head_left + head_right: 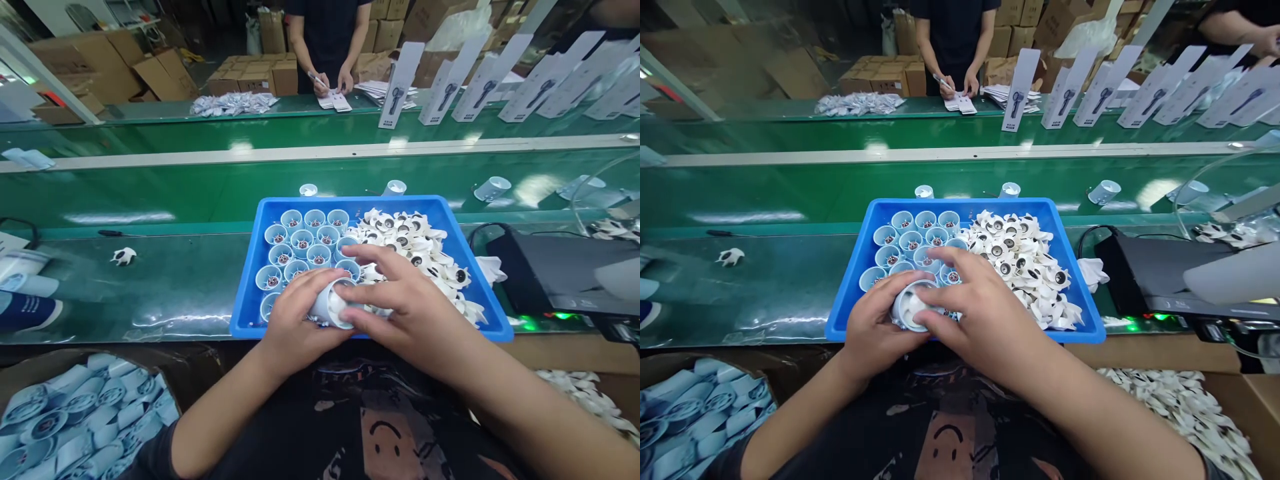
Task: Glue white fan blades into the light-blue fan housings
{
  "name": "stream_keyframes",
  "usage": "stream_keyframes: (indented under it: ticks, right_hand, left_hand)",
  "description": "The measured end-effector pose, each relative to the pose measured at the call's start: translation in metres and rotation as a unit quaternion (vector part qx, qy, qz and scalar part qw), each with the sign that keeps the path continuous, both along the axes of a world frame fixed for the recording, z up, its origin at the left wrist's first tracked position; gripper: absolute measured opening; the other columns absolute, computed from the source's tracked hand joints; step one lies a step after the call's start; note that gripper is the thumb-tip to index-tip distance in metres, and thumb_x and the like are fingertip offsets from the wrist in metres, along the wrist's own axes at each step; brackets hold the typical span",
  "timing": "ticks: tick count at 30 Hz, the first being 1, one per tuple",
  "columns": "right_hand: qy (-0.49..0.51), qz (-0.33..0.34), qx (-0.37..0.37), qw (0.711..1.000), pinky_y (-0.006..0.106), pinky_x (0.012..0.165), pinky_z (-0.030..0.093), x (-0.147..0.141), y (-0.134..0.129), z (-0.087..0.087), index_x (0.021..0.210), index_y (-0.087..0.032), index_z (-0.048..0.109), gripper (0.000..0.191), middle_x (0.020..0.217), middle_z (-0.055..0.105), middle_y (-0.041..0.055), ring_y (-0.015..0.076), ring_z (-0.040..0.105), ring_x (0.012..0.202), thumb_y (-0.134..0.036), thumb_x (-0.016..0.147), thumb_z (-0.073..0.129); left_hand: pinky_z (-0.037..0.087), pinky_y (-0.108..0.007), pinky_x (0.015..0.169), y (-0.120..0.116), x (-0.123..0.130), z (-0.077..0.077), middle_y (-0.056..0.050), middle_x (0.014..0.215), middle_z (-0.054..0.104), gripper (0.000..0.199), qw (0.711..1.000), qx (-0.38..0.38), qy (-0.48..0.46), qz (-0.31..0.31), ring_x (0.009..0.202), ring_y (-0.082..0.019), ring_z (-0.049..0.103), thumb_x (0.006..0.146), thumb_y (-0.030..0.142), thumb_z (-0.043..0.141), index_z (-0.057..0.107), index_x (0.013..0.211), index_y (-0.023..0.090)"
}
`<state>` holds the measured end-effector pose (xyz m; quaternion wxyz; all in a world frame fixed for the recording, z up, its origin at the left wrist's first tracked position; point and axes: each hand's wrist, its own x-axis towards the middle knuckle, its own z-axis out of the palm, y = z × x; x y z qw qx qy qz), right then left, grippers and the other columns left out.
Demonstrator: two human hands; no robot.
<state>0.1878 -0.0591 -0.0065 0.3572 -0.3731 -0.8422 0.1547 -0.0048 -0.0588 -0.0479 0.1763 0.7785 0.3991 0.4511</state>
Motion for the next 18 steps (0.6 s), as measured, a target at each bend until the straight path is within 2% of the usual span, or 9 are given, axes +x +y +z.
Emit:
stream_keyframes:
  ticks: [2,5,6,8,10,12,13,15,18]
  right_hand:
    - [0.007,0.012,0.009,1.000,0.048,0.105,0.043,0.002,-0.002,-0.002,0.083,-0.022,0.071,0.026,0.138,0.050,0.0058,0.0233,0.050,0.126,-0.032,0.099,0.054]
    - [-0.031,0.029,0.025,0.999,0.060,0.108,0.037,0.003,-0.005,-0.006,0.117,-0.021,0.066,0.039,0.151,0.036,0.0127,0.0324,0.037,0.138,-0.051,0.099,0.050]
    - [-0.038,0.027,0.035,0.998,0.062,0.108,0.036,0.004,-0.005,-0.006,0.121,-0.020,0.064,0.041,0.151,0.036,0.0137,0.0340,0.037,0.138,-0.052,0.099,0.051]
    - [-0.016,0.015,0.059,0.998,0.056,0.108,0.038,0.010,-0.006,-0.003,0.102,-0.021,0.067,0.023,0.140,0.049,0.0095,0.0292,0.048,0.128,-0.038,0.100,0.051]
    - [0.027,0.001,0.085,0.996,0.043,0.107,0.041,0.022,-0.007,0.002,0.086,-0.022,0.064,0.021,0.126,0.058,0.0052,0.0213,0.056,0.116,-0.023,0.099,0.047]
    - [0.024,-0.015,0.098,0.995,0.035,0.101,0.046,0.038,-0.009,0.004,0.091,-0.023,0.064,0.019,0.126,0.057,0.0050,0.0185,0.057,0.114,-0.020,0.098,0.046]
    - [0.010,-0.028,0.104,0.994,0.032,0.096,0.049,0.045,-0.011,0.002,0.094,-0.024,0.064,0.018,0.127,0.056,0.0051,0.0180,0.058,0.115,-0.021,0.097,0.047]
    - [-0.013,-0.049,0.111,0.992,0.028,0.084,0.053,0.056,-0.013,-0.007,0.093,-0.025,0.064,0.015,0.123,0.059,0.0043,0.0168,0.060,0.111,-0.023,0.095,0.050]
    - [0.011,-0.077,0.100,0.992,0.024,0.072,0.056,0.061,-0.017,-0.025,0.087,-0.025,0.064,0.015,0.112,0.064,0.0026,0.0152,0.065,0.102,-0.022,0.093,0.050]
  left_hand:
    - [0.056,-0.043,0.097,0.003,-0.003,-0.004,-0.008,0.114,0.074,0.049,1.000,-0.018,-0.021,0.007,0.107,-0.025,0.069,0.081,0.047,0.076,0.062,0.121,0.023]
    - [0.055,-0.044,0.099,0.006,-0.006,-0.009,-0.008,0.117,0.073,0.055,0.999,-0.020,-0.033,-0.001,0.107,-0.026,0.068,0.077,0.049,0.080,0.061,0.123,0.025]
    - [0.054,-0.044,0.099,0.006,-0.007,-0.009,-0.007,0.117,0.073,0.055,0.999,-0.022,-0.035,-0.009,0.108,-0.026,0.068,0.076,0.048,0.081,0.061,0.123,0.026]
    - [0.054,-0.043,0.099,0.006,-0.012,-0.009,-0.007,0.117,0.073,0.056,0.998,-0.045,-0.043,-0.024,0.107,-0.025,0.068,0.077,0.050,0.079,0.061,0.124,0.027]
    - [0.053,-0.043,0.100,0.007,-0.022,-0.007,-0.008,0.118,0.071,0.060,0.996,-0.066,-0.045,-0.034,0.109,-0.026,0.067,0.078,0.058,0.075,0.061,0.128,0.027]
    - [0.049,-0.045,0.105,0.015,-0.040,-0.003,-0.010,0.126,0.066,0.065,0.998,-0.057,-0.031,-0.012,0.117,-0.028,0.062,0.076,0.065,0.072,0.062,0.128,0.027]
    - [0.047,-0.046,0.107,0.022,-0.051,-0.001,-0.010,0.128,0.063,0.066,0.999,-0.047,-0.013,0.023,0.121,-0.030,0.059,0.073,0.067,0.073,0.065,0.125,0.026]
    - [0.047,-0.044,0.107,0.044,-0.077,0.005,-0.009,0.125,0.060,0.064,0.986,-0.064,0.052,0.144,0.122,-0.031,0.058,0.070,0.064,0.077,0.069,0.121,0.026]
    - [0.051,-0.038,0.098,0.093,-0.114,0.011,-0.008,0.116,0.062,0.054,0.923,-0.157,0.149,0.319,0.112,-0.027,0.062,0.078,0.048,0.075,0.065,0.125,0.023]
